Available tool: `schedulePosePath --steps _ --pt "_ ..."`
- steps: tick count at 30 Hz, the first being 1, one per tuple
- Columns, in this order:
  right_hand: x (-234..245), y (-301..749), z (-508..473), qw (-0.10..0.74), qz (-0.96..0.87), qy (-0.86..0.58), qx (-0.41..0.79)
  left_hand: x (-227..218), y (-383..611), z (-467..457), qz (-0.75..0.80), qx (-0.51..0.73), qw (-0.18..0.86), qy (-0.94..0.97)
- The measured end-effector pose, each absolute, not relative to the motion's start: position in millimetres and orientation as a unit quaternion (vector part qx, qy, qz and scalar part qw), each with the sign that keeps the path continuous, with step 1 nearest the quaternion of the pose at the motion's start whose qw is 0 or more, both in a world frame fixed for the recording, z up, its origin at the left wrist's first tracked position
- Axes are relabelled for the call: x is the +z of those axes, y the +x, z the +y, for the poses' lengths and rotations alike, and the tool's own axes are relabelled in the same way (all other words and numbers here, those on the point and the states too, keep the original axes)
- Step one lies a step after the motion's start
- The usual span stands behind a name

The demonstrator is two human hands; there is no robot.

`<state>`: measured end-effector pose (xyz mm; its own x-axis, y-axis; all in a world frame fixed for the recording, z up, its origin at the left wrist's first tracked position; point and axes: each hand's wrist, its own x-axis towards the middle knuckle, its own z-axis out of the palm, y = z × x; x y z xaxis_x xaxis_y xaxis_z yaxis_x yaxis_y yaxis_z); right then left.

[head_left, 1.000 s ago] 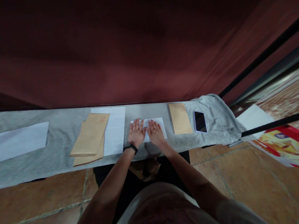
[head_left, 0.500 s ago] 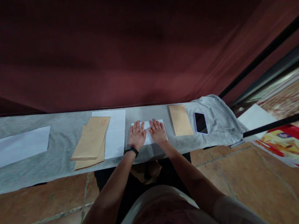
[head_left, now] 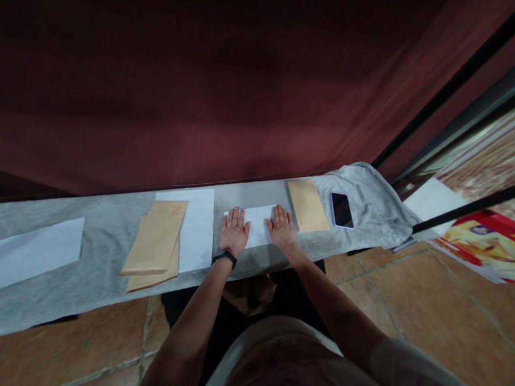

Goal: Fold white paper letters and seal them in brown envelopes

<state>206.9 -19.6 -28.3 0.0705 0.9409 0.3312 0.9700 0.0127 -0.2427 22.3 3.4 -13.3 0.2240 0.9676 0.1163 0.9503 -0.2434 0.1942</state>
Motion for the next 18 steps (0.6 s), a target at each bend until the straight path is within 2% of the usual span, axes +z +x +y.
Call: schedulePosePath --steps 6,12,18 --pt "-21.5 204.8 -35.6 0.196 -0.657 -0.728 -0.03 -12.9 23.1 3.3 0.615 0.111 0.041 0.78" --pt "-20.6 173.6 -62.9 0.193 -0.74 -0.644 0.001 -10.9 18.6 4.2 0.604 0.122 0.047 0.786" --pt "-22.2 173.7 -76.2 0.192 -0.718 -0.669 0.006 -4.7 15.6 -8.8 0.597 0.134 0.057 0.789"
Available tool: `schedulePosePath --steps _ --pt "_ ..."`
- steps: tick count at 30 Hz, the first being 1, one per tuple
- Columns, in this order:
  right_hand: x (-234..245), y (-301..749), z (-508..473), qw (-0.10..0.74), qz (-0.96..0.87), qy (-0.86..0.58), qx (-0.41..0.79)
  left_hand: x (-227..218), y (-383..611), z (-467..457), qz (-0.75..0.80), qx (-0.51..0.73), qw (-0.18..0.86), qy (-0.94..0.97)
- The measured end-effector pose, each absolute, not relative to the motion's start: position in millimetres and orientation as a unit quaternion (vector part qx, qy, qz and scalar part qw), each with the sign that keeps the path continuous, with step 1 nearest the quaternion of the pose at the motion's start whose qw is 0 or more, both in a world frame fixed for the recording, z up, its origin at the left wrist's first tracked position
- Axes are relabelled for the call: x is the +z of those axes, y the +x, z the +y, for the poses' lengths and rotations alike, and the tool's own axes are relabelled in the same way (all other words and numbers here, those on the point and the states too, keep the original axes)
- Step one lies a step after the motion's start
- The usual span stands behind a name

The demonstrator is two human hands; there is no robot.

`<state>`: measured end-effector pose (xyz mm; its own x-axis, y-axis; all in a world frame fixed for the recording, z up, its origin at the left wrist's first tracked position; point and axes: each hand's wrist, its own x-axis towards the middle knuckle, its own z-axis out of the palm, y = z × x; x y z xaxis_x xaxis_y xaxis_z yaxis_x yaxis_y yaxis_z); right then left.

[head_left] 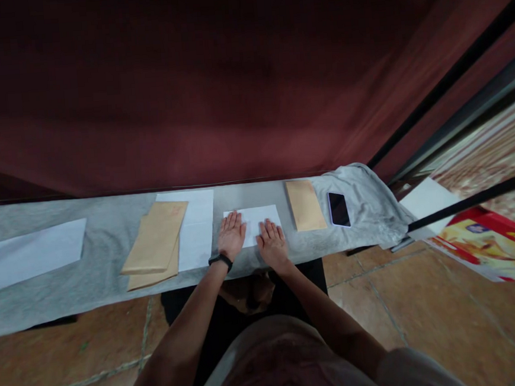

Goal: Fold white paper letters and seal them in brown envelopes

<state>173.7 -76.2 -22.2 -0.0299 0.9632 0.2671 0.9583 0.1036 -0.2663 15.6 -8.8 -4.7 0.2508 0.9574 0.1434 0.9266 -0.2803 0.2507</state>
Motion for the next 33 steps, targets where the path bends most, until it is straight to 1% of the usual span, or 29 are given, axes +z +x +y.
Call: schedulePosePath --steps 6,10,19,28,33 --pt "-19.9 178.5 -77.4 0.154 -0.724 -0.673 0.012 -4.9 41.7 -57.7 0.535 0.129 0.083 0.831" --pt "-19.2 179.2 -77.7 0.141 -0.728 -0.671 0.013 -5.7 47.8 -75.8 0.545 0.133 0.078 0.824" --pt "-22.5 190.5 -84.5 0.182 -0.712 -0.679 -0.004 -7.4 20.5 -84.8 0.585 0.147 0.047 0.796" --pt "-21.2 204.4 -93.6 0.183 -0.692 -0.698 -0.005 -11.7 11.2 -94.1 0.63 0.165 0.039 0.758" --pt "-18.0 207.6 -100.4 0.186 -0.684 -0.705 0.0 -2.7 17.2 -96.0 0.642 0.167 0.036 0.748"
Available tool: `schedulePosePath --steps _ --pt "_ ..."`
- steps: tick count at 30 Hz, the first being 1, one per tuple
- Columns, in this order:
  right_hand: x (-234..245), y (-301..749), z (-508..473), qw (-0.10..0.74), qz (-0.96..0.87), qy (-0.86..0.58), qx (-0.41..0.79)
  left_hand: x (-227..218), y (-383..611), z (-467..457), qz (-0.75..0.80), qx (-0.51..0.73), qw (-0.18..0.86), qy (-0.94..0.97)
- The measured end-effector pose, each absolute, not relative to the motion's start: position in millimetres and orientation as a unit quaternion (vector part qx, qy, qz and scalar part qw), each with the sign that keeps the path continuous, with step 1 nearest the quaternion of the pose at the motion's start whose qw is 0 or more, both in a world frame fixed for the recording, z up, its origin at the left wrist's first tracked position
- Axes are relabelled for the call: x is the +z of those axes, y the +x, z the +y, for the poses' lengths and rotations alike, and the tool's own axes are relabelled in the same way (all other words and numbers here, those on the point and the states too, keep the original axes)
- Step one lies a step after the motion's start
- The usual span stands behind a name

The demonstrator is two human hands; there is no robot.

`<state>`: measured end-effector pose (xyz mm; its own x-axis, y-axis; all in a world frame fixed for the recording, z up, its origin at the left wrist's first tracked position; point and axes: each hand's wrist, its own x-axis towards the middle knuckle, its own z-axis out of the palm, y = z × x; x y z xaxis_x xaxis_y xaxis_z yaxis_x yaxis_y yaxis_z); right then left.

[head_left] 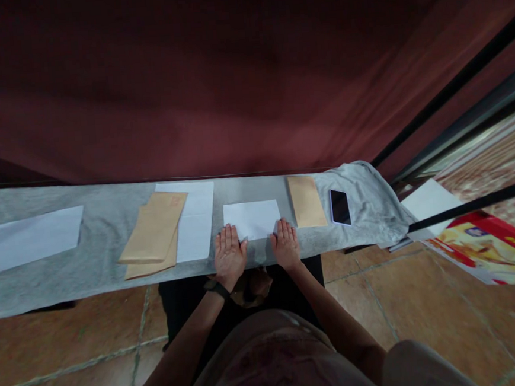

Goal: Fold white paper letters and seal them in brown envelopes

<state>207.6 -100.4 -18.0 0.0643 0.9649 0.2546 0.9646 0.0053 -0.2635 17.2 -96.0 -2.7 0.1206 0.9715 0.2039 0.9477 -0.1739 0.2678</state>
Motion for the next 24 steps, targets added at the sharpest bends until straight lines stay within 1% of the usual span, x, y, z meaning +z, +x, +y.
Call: schedulePosePath --steps 4,8,11,16,21,24 --pt "-11.5 198.3 -102.7 0.172 -0.735 -0.656 0.022 7.2 41.9 -89.0 0.582 0.162 0.065 0.794" --pt "-8.9 188.8 -106.0 0.147 -0.784 -0.602 0.038 6.2 63.4 -78.4 0.522 0.155 0.105 0.832" --pt "-11.7 189.9 -108.8 0.139 -0.78 -0.61 0.029 -0.2 62.3 -75.4 0.529 0.141 0.111 0.829" --pt "-18.5 202.4 -110.8 0.157 -0.753 -0.639 0.003 -6.9 34.3 -74.1 0.558 0.139 0.076 0.815" --pt "-21.3 211.9 -112.2 0.173 -0.754 -0.634 -0.016 -2.9 15.4 -59.9 0.613 0.143 0.049 0.775" --pt "-22.0 212.6 -112.7 0.179 -0.753 -0.633 -0.022 0.9 26.4 -51.3 0.591 0.146 0.057 0.792"
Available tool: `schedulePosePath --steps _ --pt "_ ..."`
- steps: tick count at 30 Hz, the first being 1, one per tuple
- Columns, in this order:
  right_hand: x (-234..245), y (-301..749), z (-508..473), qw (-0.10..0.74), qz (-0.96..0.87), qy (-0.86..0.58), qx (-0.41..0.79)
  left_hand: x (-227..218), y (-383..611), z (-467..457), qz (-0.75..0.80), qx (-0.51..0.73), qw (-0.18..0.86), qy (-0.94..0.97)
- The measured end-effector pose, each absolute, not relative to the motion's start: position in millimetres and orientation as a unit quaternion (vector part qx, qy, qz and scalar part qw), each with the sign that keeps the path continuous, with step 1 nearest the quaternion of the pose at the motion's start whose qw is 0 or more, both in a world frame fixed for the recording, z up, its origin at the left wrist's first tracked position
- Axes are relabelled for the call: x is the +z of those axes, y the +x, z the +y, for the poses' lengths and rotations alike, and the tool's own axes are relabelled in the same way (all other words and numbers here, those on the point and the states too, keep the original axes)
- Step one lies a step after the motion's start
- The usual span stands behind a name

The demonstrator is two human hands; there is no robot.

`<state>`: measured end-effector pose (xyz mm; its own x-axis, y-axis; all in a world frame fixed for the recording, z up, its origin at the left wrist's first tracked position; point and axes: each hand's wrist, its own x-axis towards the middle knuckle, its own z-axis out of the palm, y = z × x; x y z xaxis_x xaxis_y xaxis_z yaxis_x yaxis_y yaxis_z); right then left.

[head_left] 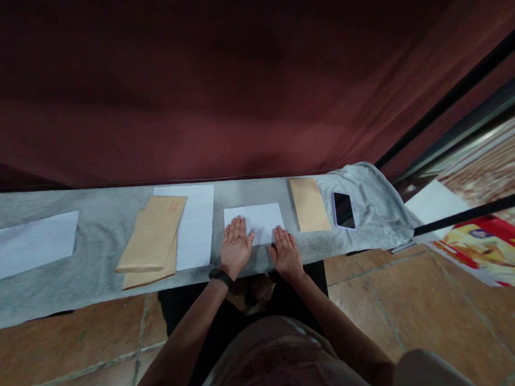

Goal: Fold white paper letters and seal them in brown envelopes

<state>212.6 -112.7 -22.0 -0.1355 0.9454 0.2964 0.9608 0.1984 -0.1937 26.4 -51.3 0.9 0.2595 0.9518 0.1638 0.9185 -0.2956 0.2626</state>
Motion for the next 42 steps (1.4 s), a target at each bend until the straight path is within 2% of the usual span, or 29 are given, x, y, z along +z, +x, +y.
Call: schedulePosePath --steps 6,18,29,34,42 --pt "-20.8 210.4 -112.4 0.17 -0.752 -0.637 -0.022 -2.0 65.4 -35.1 0.479 0.129 0.101 0.862" --pt "-15.5 209.9 -111.4 0.139 -0.746 -0.651 0.01 -7.2 57.5 22.0 0.526 0.1 0.091 0.839" --pt "2.9 215.2 -69.6 0.186 -0.729 -0.654 0.082 -6.8 40.5 -27.7 0.499 0.101 0.067 0.858" --pt "-0.3 195.0 -28.3 0.154 -0.773 -0.604 0.121 -7.2 30.5 -48.2 0.492 0.092 0.06 0.864" --pt "-10.1 187.1 12.2 0.136 -0.739 -0.648 0.122 -4.1 14.6 -75.4 0.504 0.122 0.055 0.854"
